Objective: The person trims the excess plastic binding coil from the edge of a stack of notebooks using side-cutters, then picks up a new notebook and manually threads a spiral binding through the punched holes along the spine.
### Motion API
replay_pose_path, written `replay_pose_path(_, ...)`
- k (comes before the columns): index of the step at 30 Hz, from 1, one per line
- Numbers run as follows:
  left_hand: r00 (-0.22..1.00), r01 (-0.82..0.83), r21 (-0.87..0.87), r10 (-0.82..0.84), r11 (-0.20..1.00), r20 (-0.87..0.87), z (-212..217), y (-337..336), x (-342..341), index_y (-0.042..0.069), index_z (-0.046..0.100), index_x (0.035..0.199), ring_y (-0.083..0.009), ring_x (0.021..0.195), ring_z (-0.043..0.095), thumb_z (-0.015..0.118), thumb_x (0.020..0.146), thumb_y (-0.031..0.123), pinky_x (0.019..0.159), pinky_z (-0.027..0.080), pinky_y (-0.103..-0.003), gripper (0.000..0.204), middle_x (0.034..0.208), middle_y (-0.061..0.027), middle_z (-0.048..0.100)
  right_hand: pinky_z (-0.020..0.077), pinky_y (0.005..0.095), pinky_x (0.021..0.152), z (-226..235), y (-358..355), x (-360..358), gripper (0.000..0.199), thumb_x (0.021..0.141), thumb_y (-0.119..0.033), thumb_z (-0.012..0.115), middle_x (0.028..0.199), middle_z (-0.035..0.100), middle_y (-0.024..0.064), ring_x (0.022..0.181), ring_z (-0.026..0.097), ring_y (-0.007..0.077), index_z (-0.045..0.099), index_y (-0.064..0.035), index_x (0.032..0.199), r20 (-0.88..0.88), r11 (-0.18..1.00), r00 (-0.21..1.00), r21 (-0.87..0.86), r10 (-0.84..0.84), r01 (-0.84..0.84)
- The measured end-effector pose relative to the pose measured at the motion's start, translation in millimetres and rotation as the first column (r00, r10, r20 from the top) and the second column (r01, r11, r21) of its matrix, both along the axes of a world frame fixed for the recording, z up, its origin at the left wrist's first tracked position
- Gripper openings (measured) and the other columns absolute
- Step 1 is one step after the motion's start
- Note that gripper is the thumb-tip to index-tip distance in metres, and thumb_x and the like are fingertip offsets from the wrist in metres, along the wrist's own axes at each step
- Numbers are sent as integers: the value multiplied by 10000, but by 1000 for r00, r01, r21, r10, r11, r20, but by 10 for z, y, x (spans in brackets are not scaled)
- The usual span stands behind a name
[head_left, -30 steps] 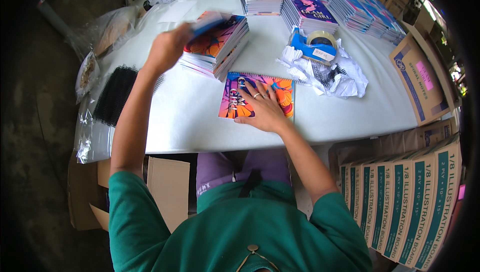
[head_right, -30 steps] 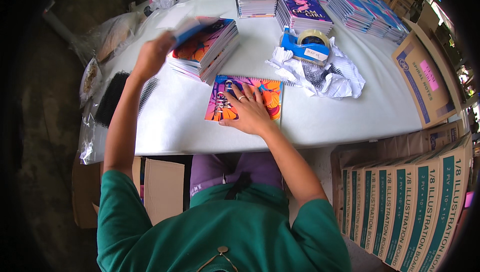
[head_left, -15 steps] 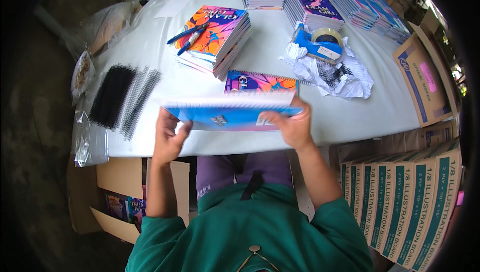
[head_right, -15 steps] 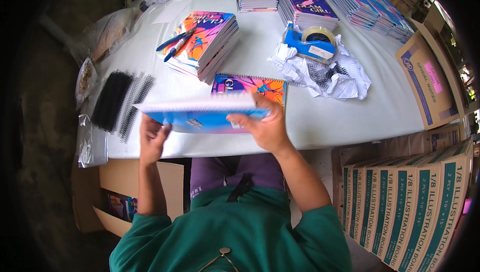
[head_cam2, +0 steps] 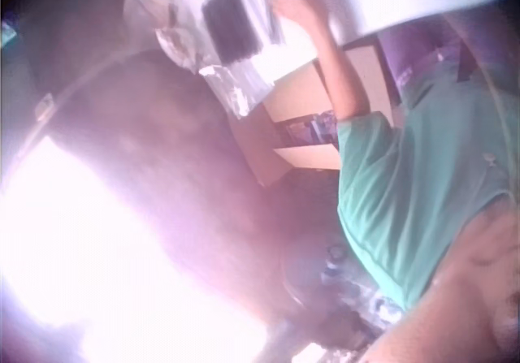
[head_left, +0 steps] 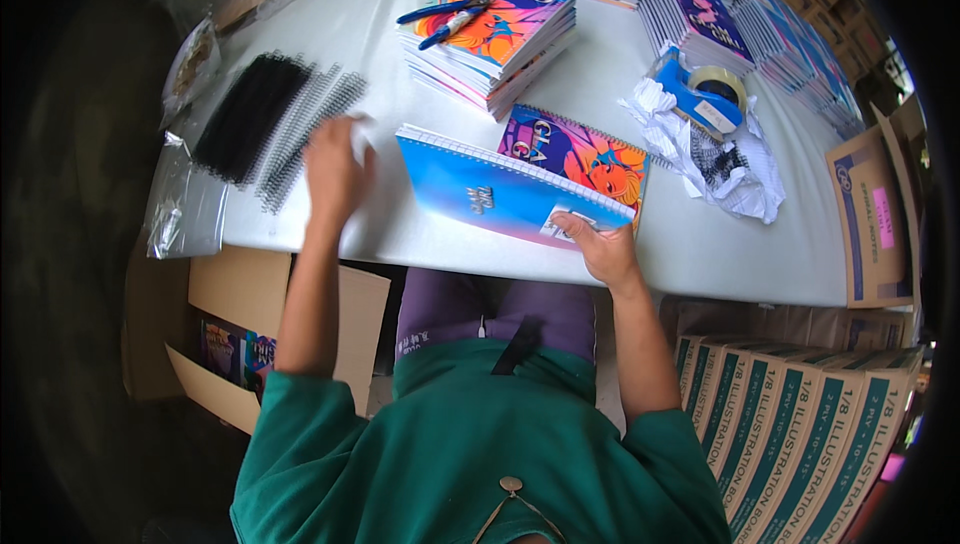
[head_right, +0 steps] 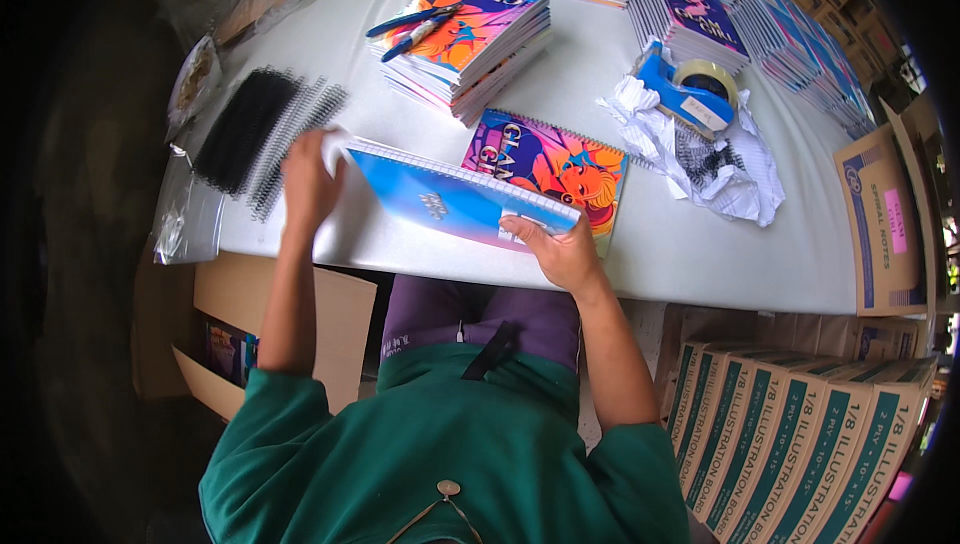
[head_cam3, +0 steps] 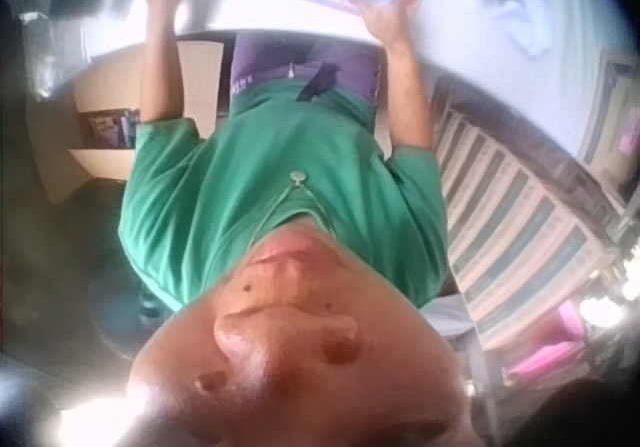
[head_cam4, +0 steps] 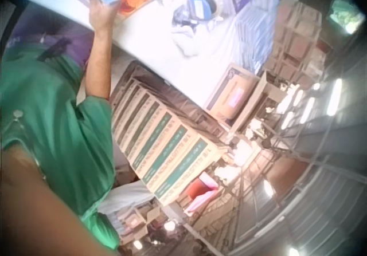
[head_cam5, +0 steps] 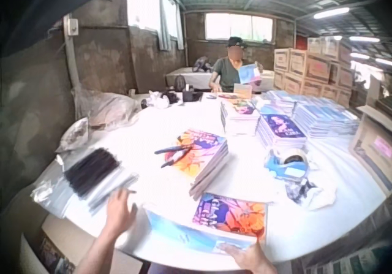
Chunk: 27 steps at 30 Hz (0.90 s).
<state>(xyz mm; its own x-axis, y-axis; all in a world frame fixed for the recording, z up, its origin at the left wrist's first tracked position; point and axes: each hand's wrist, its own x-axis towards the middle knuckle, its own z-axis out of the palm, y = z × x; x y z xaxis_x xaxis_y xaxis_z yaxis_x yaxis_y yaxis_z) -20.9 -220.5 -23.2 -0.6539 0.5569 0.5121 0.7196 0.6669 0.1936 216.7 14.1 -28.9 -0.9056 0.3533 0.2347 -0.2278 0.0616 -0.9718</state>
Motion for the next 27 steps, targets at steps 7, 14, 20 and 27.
replay_pose_path(7, 927, -375, -77, 374, 924, -21, -98, -333, -773, 108, 646, 1021, -270, 911, 584, 564, 861, 385, 766, 431, -414, 331, 948, -84, 613, 487, 251, 742, 300, -155, -44, 257, 798, 14, 654, 1012, 661, 132, 832, 606, 112, 631, 22, 1055, -140, 999, 989, -3, 53, -54)
replay_pose_path(14, 965, -105, 313, 21, 944, 261, 459, -284, -516, 27, 622, 1044, -187, 791, 596, 487, 886, 175, 693, 471, -321, 255, 879, -90, 620, 465, 249, 842, 243, -47, -99, 304, 823, 0, 640, 1026, 654, 89, 923, 590, 109, 597, 27, 1123, -79, 1000, 997, -3, 0, 0)
replay_pose_path(20, 561, 159, 503, -497, 849, 662, 740, -137, 366, 14, 557, 894, -82, 640, 397, 433, 950, 247, 603, 356, -220, 270, 705, -7, 477, 475, 243, 810, 158, -26, -116, 275, 829, 5, 632, 1014, 656, 75, 880, 596, 101, 607, 30, 1102, -142, 999, 990, 40, -23, 29)
replay_pose_path(27, 607, 163, 464, -460, 871, 649, 718, -53, 373, 17, 578, 867, -60, 638, 427, 532, 933, 282, 580, 363, -207, 277, 688, 11, 510, 476, 231, 787, 187, -8, -72, 271, 830, 3, 632, 1012, 665, 87, 862, 598, 94, 617, 25, 1099, -95, 997, 995, 68, 33, -26)
